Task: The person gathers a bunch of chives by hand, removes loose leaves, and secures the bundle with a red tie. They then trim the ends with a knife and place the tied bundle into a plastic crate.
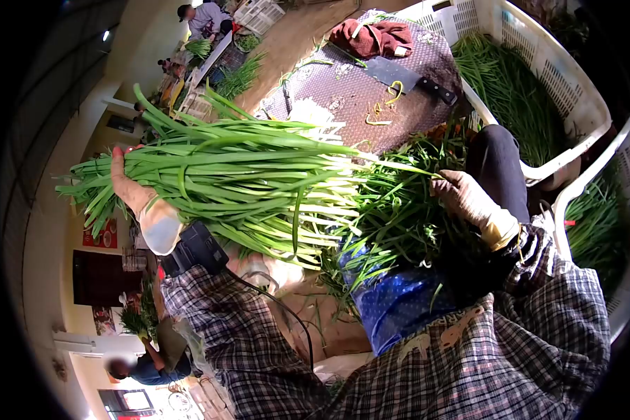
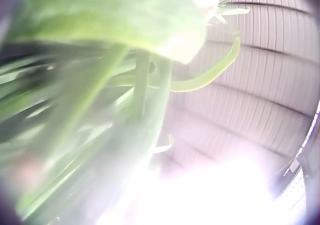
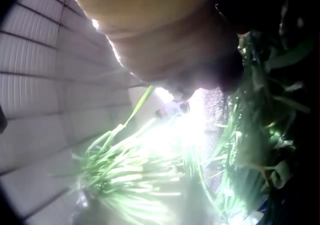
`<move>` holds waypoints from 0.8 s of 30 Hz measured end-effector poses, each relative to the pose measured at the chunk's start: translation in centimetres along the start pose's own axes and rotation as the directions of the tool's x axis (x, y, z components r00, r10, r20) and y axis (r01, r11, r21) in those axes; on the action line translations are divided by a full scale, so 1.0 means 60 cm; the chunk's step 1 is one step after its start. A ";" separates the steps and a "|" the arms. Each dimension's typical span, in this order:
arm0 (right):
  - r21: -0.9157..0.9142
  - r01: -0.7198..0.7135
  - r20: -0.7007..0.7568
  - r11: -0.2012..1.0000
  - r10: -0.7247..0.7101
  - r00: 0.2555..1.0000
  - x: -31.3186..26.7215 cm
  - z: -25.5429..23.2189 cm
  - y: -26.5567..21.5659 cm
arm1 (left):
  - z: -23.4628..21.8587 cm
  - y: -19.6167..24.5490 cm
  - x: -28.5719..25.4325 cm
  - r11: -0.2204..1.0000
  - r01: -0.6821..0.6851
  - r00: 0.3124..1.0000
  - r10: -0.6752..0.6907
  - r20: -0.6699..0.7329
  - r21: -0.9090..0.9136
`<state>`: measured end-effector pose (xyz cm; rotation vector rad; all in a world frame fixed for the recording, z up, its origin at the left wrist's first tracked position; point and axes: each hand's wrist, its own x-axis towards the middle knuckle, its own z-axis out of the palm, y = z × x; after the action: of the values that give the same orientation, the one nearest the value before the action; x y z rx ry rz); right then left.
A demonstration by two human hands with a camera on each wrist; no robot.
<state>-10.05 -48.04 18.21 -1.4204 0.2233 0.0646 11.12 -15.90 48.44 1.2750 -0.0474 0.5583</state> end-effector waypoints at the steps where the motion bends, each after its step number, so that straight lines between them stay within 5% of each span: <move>1: 0.149 -0.120 0.023 0.982 0.118 0.993 -0.016 -0.005 -0.025 | -0.004 0.000 0.008 1.000 -0.009 1.000 0.009 -0.002 -0.011; 3: 0.469 -0.225 0.091 0.854 0.206 0.974 -0.021 0.001 -0.022 | -0.028 -0.003 0.028 0.999 0.008 0.999 -0.007 0.052 -0.035; 4: 0.475 -0.229 0.094 0.850 0.210 0.973 -0.025 0.004 -0.010 | -0.037 -0.002 0.039 0.999 0.041 0.996 -0.040 0.078 -0.012; 6: 0.835 -0.279 0.092 0.474 0.379 0.921 -0.016 -0.004 0.023 | -0.038 0.001 0.034 0.999 -0.004 0.998 0.006 0.061 -0.038; 7: 0.850 -0.248 0.066 0.464 0.374 0.925 -0.015 -0.002 0.034 | -0.039 0.003 0.027 0.998 -0.040 0.998 0.042 0.038 -0.054; 9: 0.771 -0.247 0.134 0.587 0.229 0.964 -0.050 0.023 0.023 | -0.029 0.018 0.007 0.998 -0.008 1.000 0.008 0.009 -0.063; 11: 0.282 -0.260 0.343 0.924 0.156 0.926 -0.057 0.049 -0.033 | -0.010 0.015 0.025 0.998 0.048 0.999 -0.048 -0.006 -0.047; 12: 0.057 0.204 0.336 0.977 -0.211 0.918 -0.057 0.079 -0.042 | -0.023 0.010 0.044 0.991 0.070 0.995 -0.061 0.078 -0.111; 14: -0.488 0.408 0.327 0.772 -0.272 0.905 -0.055 0.102 -0.165 | -0.020 0.009 0.054 0.986 0.058 0.991 -0.038 0.129 -0.154; 17: -0.762 0.450 0.121 0.467 -0.579 0.806 0.023 0.142 -0.173 | 0.003 0.007 0.025 0.989 0.010 0.991 0.011 0.135 -0.149; 19: -0.820 0.385 0.048 0.423 -0.619 0.784 0.056 0.140 -0.170 | 0.012 0.007 0.008 0.987 -0.026 0.991 0.046 0.123 -0.155; 21: -0.776 0.372 0.001 0.510 -0.588 0.809 0.052 0.133 -0.182 | 0.013 0.007 0.004 0.986 -0.002 0.991 0.024 0.129 -0.169; 23: -0.666 0.573 0.093 0.477 -0.709 0.699 0.074 0.132 -0.155 | 0.018 0.004 0.000 0.987 -0.006 0.991 0.028 0.133 -0.160; 24: -0.554 0.623 0.168 0.552 -0.659 0.733 0.076 0.132 -0.163 | 0.020 0.002 0.000 0.983 -0.004 0.990 0.031 0.139 -0.185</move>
<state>-2.94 -42.13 27.87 -2.0513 -0.3266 -0.5784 11.38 -17.00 48.94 1.1318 -0.2241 0.4666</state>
